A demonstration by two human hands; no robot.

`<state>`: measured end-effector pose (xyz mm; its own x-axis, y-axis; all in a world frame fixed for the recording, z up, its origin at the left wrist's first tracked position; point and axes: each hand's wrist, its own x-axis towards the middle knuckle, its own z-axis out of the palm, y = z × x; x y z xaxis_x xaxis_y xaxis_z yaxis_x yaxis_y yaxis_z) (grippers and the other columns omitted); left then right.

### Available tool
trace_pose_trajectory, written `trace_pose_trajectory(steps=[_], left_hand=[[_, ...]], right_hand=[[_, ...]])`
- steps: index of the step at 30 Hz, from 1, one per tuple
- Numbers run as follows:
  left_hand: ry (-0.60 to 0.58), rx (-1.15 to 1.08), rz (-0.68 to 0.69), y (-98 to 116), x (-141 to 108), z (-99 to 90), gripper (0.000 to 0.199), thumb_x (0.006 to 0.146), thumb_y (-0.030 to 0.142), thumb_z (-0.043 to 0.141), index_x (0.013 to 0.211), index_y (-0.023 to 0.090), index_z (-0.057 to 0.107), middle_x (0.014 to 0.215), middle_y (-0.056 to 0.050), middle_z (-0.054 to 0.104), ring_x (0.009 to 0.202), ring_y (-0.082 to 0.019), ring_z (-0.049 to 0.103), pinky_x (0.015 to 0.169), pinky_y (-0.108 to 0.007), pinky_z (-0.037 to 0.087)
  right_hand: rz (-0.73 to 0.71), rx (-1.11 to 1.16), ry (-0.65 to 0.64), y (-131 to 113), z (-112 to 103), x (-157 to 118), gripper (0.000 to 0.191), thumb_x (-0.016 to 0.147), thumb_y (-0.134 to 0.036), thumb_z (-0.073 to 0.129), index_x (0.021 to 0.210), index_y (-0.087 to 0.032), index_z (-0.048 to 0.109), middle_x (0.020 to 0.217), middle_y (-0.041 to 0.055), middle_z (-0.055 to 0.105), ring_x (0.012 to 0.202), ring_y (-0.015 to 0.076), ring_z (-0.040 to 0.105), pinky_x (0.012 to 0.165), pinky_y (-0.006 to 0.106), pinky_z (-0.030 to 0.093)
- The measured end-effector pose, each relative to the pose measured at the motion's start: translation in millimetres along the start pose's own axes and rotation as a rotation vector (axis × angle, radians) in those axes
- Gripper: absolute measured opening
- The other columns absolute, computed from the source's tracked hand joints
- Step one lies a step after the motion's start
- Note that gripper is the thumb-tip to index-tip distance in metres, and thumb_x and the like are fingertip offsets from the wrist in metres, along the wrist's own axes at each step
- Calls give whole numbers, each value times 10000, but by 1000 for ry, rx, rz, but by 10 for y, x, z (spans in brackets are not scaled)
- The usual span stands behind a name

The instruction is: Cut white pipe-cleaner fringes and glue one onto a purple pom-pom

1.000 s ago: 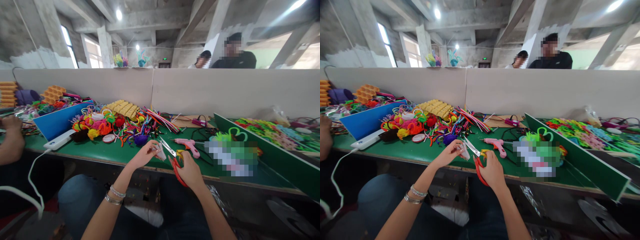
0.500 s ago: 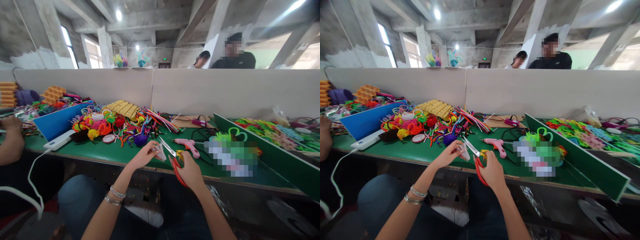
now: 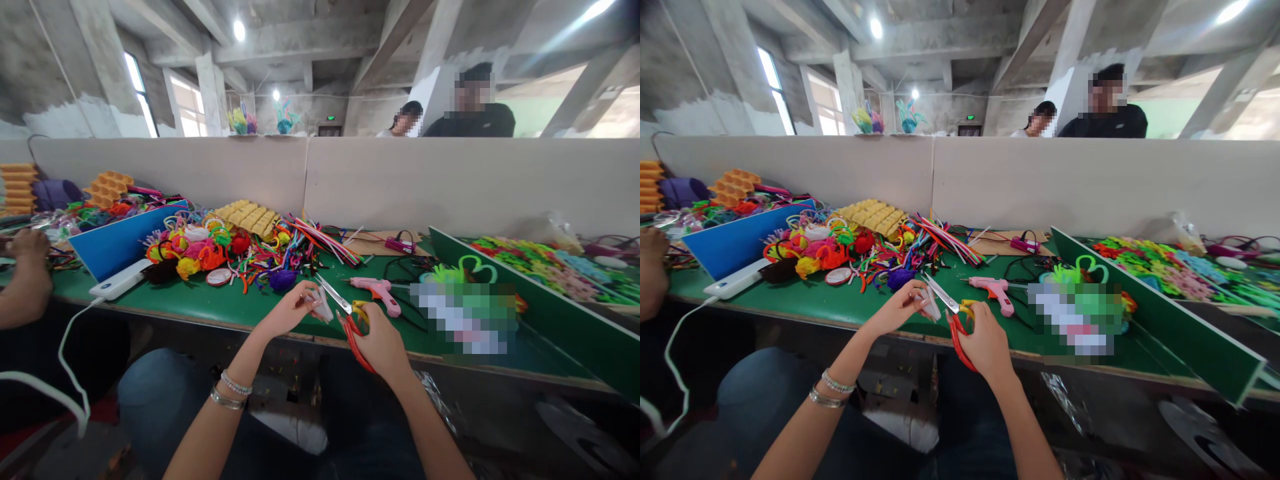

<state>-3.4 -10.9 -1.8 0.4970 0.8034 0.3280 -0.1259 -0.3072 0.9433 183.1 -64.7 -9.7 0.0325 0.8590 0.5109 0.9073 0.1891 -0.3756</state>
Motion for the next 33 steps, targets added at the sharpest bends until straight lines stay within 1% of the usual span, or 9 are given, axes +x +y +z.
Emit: trace_pose_trajectory(steps=[9,13,21,27,30,33], left_hand=[[-2,-2,3,-1,1,-2,269,751,315,520,952,172,413,740,16,514,667,-112,580,656,-282,500],[-1,-10,-6,5,0,0,266,750,317,521,947,174,412,741,18,511,673,-112,582,654,-276,500],[3,-12,-5,-18,3,-8,280,742,322,531,950,175,415,742,14,521,671,-118,586,653,-280,499],[7,-7,1,-30,7,-8,272,745,314,527,950,173,418,728,21,508,679,-119,586,652,-276,499],[11,8,0,-41,14,-7,266,747,307,525,951,174,415,718,25,499,670,-115,585,645,-269,498],[10,13,7,-46,15,-6,263,751,301,521,956,178,412,712,29,491,665,-113,587,640,-265,497]], right_hand=[[17,-26,-17,-23,-30,15,333,723,-498,451,883,-209,485,882,46,596,781,195,569,561,261,382],[35,-24,-22,-37,-46,18,334,720,-512,442,841,-206,497,826,40,603,747,187,569,540,253,375],[27,-47,-2,-38,-51,22,323,718,-524,434,782,-212,491,774,36,600,714,192,574,520,255,366],[-2,-84,45,7,-13,15,344,711,-512,463,874,-210,446,914,52,581,793,202,560,552,266,385],[-33,-96,70,43,14,17,371,709,-515,465,891,-193,430,897,69,560,804,209,546,579,279,391],[-37,-84,71,59,27,21,377,710,-513,467,899,-189,428,872,67,550,797,207,541,585,282,391]])
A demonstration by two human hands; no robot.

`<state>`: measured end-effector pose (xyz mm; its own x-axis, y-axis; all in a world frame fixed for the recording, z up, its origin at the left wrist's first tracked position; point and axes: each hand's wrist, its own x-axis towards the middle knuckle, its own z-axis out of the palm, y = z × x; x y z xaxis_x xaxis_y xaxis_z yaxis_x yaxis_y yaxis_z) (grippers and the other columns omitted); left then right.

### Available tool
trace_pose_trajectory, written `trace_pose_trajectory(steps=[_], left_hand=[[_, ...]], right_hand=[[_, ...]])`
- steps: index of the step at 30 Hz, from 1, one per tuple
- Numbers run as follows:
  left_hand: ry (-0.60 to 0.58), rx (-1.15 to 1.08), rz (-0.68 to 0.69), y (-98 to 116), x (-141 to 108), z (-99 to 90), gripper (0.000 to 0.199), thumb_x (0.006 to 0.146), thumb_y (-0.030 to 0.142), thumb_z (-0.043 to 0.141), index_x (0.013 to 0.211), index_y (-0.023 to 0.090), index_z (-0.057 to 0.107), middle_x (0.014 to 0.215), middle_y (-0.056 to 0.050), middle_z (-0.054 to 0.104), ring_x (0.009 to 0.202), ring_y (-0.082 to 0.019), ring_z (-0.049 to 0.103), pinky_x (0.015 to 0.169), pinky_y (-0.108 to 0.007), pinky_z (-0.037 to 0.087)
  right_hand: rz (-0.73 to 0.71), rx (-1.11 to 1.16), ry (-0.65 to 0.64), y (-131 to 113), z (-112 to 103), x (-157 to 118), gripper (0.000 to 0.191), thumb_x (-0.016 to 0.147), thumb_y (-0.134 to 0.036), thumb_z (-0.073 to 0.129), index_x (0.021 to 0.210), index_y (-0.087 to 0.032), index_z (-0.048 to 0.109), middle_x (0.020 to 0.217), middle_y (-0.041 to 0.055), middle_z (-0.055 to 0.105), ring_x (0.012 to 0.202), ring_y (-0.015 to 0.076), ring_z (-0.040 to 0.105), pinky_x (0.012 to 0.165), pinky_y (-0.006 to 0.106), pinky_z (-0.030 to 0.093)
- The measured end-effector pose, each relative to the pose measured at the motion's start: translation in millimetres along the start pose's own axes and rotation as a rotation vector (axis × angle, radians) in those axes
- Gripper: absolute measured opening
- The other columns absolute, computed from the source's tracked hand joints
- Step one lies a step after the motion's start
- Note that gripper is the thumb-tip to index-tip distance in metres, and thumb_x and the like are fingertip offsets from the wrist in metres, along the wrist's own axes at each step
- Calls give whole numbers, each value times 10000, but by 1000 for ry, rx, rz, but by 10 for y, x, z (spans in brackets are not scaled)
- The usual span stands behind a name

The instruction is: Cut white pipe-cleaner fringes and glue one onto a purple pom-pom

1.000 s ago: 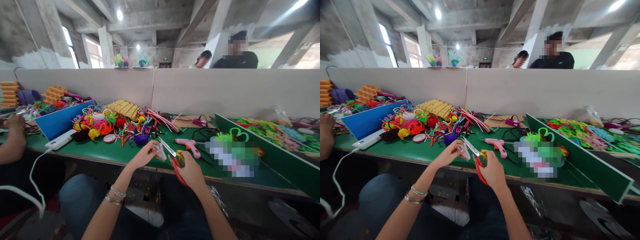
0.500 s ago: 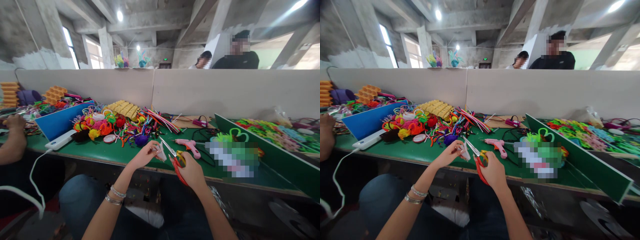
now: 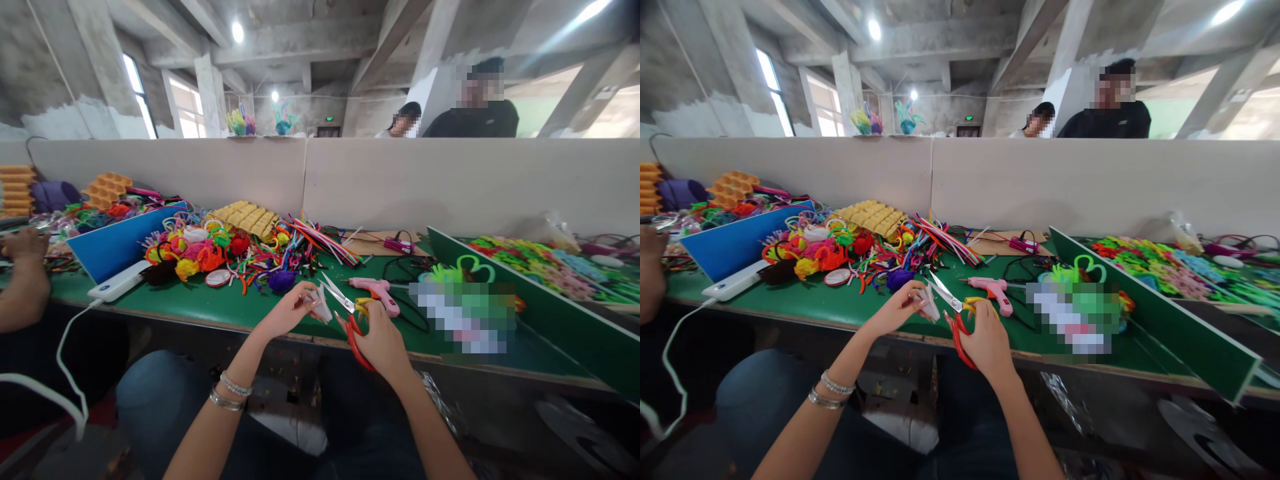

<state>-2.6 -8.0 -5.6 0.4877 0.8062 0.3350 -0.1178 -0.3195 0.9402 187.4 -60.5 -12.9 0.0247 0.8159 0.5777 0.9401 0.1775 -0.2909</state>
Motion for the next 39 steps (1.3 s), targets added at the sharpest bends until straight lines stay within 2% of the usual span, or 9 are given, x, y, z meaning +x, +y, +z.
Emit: trace_pose_trajectory(steps=[10,28,39], left_hand=[[-2,0,6,-13,0,-15,267,748,309,524,954,176,417,717,25,493,671,-122,589,635,-273,492],[10,4,-3,10,-4,-3,261,744,304,528,947,174,427,707,32,484,676,-116,582,636,-265,494],[-2,-3,6,-5,0,-5,252,751,289,520,953,177,418,711,31,489,667,-115,590,637,-264,499]], right_hand=[[22,24,-27,-37,-38,-7,344,730,-502,450,891,-198,432,864,48,565,784,192,548,569,260,381],[-12,5,1,11,-8,-1,338,708,-496,474,863,-196,471,861,47,589,738,187,556,586,269,385],[6,31,-51,-13,-47,-7,325,722,-478,473,884,-197,480,859,49,599,756,193,569,589,268,393]])
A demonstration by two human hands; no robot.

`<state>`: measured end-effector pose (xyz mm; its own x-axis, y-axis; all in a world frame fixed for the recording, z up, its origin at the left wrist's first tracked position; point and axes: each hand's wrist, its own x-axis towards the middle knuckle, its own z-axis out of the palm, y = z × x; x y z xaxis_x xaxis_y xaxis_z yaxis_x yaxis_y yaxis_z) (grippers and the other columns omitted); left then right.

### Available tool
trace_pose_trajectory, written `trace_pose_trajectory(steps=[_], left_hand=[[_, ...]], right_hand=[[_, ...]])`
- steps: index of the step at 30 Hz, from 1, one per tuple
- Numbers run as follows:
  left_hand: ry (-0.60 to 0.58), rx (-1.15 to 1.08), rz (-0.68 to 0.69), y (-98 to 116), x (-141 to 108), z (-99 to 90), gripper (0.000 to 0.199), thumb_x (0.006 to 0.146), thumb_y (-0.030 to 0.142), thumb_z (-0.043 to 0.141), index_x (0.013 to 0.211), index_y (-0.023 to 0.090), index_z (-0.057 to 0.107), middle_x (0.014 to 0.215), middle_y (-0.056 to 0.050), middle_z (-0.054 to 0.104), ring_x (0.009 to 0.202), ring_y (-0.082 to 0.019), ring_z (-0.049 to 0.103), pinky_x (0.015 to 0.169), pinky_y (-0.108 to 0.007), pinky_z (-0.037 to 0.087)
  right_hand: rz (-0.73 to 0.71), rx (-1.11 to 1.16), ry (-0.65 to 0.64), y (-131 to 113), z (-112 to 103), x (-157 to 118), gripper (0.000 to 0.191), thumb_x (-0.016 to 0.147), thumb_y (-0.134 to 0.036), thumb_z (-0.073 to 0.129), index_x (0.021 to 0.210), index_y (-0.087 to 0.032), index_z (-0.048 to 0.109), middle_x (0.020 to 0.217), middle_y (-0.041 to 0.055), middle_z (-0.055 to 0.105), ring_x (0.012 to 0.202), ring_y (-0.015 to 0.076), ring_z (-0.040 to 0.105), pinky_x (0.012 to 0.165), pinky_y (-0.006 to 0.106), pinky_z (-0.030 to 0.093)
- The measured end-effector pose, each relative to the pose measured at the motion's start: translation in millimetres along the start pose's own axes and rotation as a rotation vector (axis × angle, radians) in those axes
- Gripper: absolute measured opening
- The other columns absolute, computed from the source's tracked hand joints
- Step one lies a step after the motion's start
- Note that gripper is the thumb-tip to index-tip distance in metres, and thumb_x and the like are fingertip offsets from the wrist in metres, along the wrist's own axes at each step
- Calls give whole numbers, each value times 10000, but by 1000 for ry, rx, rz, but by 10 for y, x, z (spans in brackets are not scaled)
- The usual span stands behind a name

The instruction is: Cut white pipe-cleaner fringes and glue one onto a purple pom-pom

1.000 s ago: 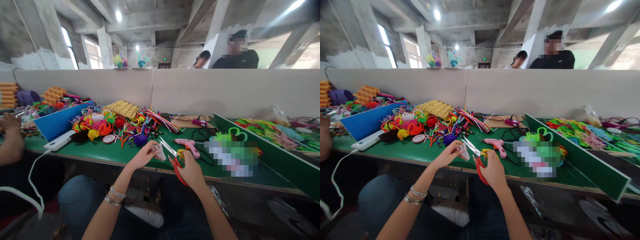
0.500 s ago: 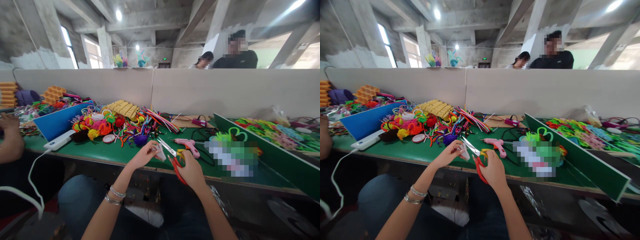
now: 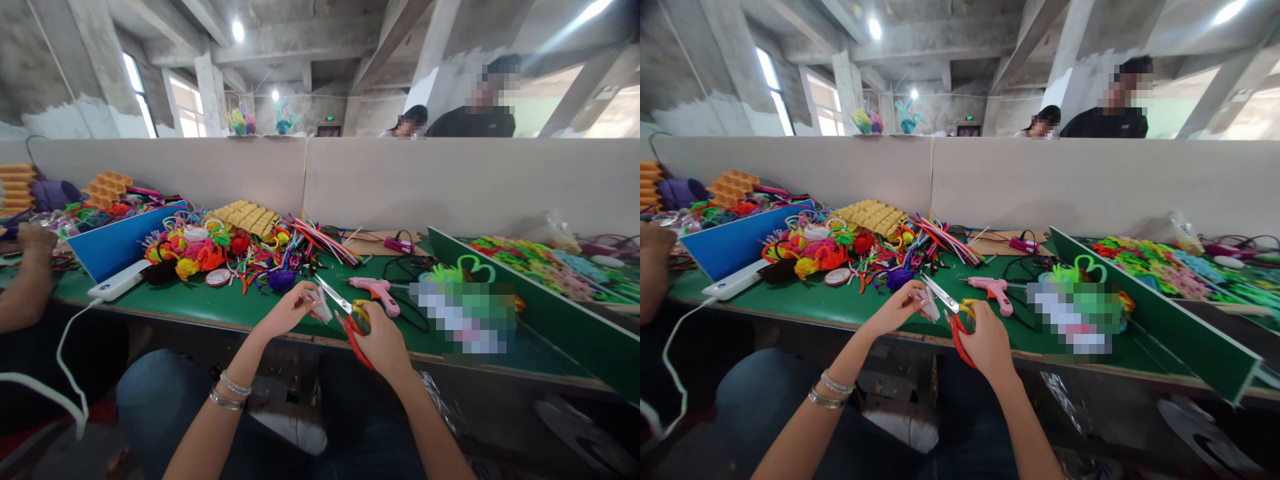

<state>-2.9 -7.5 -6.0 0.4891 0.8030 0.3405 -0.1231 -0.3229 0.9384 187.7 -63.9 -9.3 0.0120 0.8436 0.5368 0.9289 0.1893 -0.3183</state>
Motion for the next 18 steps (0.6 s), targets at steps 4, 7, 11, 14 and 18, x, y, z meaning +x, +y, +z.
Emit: trace_pose_trajectory(steps=[4,7,11,14,18], left_hand=[[7,2,-3,-10,0,-4,258,747,297,526,950,178,420,704,34,482,658,-114,588,643,-274,501],[9,8,-5,-2,-2,-1,256,747,300,526,945,176,421,697,37,479,655,-109,584,636,-261,498],[9,13,-10,20,-6,2,260,748,308,522,947,176,421,702,34,485,663,-112,588,629,-256,497],[20,28,-11,36,-7,-6,272,746,316,523,953,169,424,702,27,502,650,-116,588,633,-266,495],[104,71,-4,59,-4,-36,288,734,330,532,951,155,459,709,12,527,624,-115,580,617,-268,494]], right_hand=[[1,-7,-6,-11,-18,3,321,726,-476,468,884,-196,484,846,48,603,772,197,571,581,266,391],[15,-7,-12,-17,-15,4,321,724,-481,467,878,-201,488,846,45,607,759,195,574,573,264,391],[34,14,7,-16,-2,1,336,712,-503,470,866,-206,494,863,45,608,751,191,578,572,261,391],[54,6,31,-5,3,2,347,707,-514,465,854,-200,496,847,47,605,731,189,578,559,260,386],[81,-42,90,35,19,19,376,703,-521,462,876,-187,480,876,66,590,726,197,566,542,270,382]])
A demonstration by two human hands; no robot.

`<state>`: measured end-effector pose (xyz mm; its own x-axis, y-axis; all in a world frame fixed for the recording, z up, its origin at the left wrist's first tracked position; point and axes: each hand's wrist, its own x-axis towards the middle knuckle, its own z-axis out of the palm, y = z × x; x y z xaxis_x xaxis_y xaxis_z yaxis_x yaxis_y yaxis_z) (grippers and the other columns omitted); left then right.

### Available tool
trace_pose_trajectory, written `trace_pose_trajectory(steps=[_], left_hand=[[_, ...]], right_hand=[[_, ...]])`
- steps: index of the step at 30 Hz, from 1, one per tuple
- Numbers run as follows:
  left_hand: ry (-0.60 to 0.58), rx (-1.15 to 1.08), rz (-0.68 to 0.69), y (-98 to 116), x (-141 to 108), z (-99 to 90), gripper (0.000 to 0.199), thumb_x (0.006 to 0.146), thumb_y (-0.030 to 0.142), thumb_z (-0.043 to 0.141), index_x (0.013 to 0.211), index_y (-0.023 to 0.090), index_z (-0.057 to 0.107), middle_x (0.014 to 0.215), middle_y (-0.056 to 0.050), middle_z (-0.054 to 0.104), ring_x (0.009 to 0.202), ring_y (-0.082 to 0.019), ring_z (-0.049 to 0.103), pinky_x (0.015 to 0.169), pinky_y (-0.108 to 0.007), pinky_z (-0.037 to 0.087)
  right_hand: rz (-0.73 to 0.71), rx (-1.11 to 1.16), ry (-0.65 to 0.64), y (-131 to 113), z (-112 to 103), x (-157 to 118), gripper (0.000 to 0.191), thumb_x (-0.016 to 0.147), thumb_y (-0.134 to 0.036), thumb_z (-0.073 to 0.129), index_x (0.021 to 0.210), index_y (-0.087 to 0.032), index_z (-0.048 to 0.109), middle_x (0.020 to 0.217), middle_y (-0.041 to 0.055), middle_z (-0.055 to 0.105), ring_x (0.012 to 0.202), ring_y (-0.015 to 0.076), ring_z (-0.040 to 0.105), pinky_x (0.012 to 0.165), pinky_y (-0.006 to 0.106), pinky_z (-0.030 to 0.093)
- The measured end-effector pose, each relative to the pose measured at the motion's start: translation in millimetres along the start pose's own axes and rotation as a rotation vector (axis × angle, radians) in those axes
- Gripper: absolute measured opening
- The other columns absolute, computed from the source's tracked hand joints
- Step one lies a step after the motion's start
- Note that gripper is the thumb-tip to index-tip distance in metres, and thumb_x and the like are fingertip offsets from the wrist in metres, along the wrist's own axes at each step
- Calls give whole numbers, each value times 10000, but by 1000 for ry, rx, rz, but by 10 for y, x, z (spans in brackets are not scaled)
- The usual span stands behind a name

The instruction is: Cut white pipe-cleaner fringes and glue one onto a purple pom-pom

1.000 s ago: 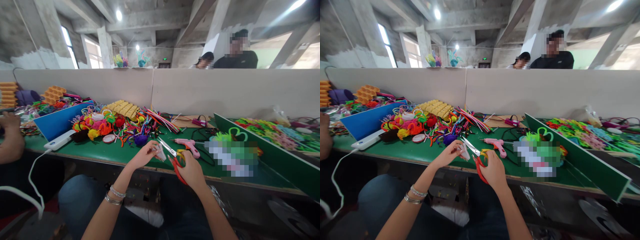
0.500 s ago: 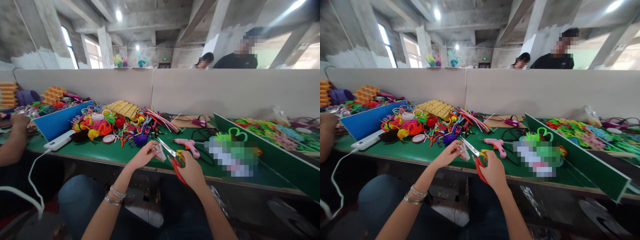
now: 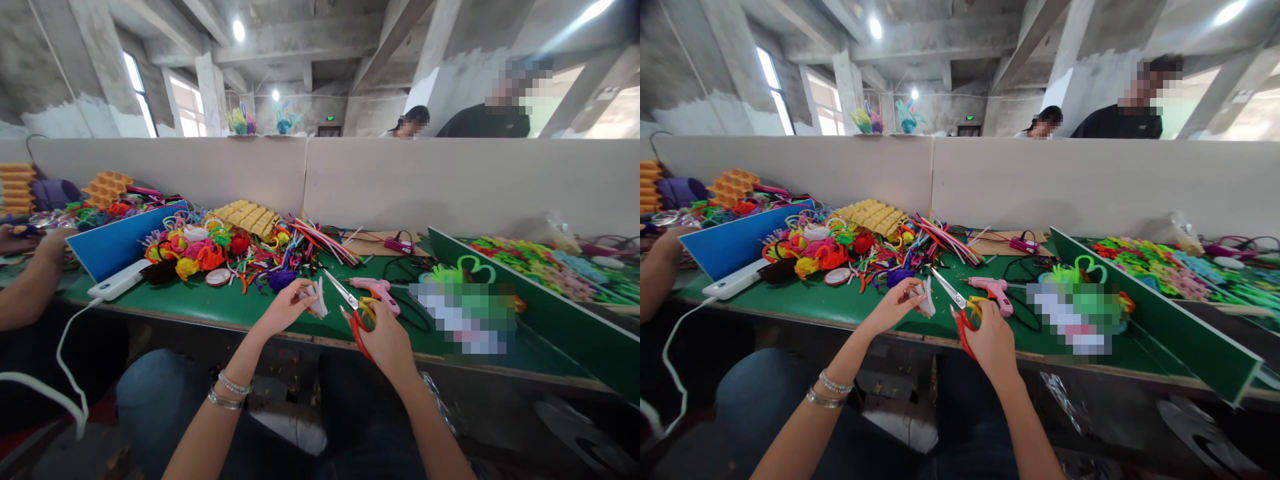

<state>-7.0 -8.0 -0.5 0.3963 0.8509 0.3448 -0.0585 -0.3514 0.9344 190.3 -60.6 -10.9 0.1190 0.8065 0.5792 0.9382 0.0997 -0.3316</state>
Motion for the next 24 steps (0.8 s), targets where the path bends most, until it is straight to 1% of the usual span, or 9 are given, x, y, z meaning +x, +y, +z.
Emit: trace_pose_trajectory(steps=[2,4,6,8,10,14,19,21,24], left_hand=[[43,9,1,2,5,-21,291,726,334,539,944,151,475,719,6,540,621,-116,579,608,-268,497],[81,26,-7,-6,11,-44,295,720,334,543,942,149,483,721,3,553,614,-118,581,600,-267,500],[120,75,-9,-21,13,-66,301,715,334,544,947,149,493,723,1,563,611,-118,582,588,-260,500],[159,161,6,-33,11,-85,297,719,332,536,956,156,503,724,2,570,612,-117,583,578,-247,494],[183,260,32,-35,5,-100,276,728,322,523,954,165,511,720,4,577,618,-117,587,578,-233,484],[194,390,61,-14,-5,-116,232,736,292,506,934,173,522,714,6,587,622,-116,589,578,-217,467],[196,437,79,0,-10,-120,220,749,281,484,934,171,527,699,7,579,612,-109,576,575,-205,455],[206,474,89,-1,-12,-119,211,750,279,485,926,174,533,695,6,577,605,-108,569,575,-203,450],[208,518,105,-5,-16,-120,209,753,280,483,929,182,536,705,0,582,612,-113,569,587,-208,448]], right_hand=[[-35,-14,35,32,20,10,392,706,-518,457,895,-174,468,875,83,581,749,207,554,570,284,388],[-77,-56,73,67,41,16,407,709,-508,454,916,-158,462,873,100,574,803,226,534,638,311,389],[-89,-156,118,97,53,16,410,710,-486,457,933,-142,462,897,124,563,867,257,503,708,357,365],[-83,-269,151,121,55,14,394,713,-450,463,943,-130,465,924,145,552,896,283,476,741,400,328],[-80,-317,153,142,52,14,382,711,-432,466,945,-130,467,927,145,549,882,282,470,741,405,309],[-106,-270,98,182,29,30,362,698,-453,465,919,-166,471,896,95,557,842,239,475,695,338,323],[-96,-496,106,255,-76,53,247,713,-318,472,901,-158,492,824,96,537,797,247,444,684,361,294],[-87,-534,134,290,-128,56,219,716,-312,469,872,-161,494,813,95,534,785,247,436,679,360,293],[-137,-590,143,332,-181,56,201,722,-255,463,897,-164,497,883,107,538,813,249,434,698,366,291]])
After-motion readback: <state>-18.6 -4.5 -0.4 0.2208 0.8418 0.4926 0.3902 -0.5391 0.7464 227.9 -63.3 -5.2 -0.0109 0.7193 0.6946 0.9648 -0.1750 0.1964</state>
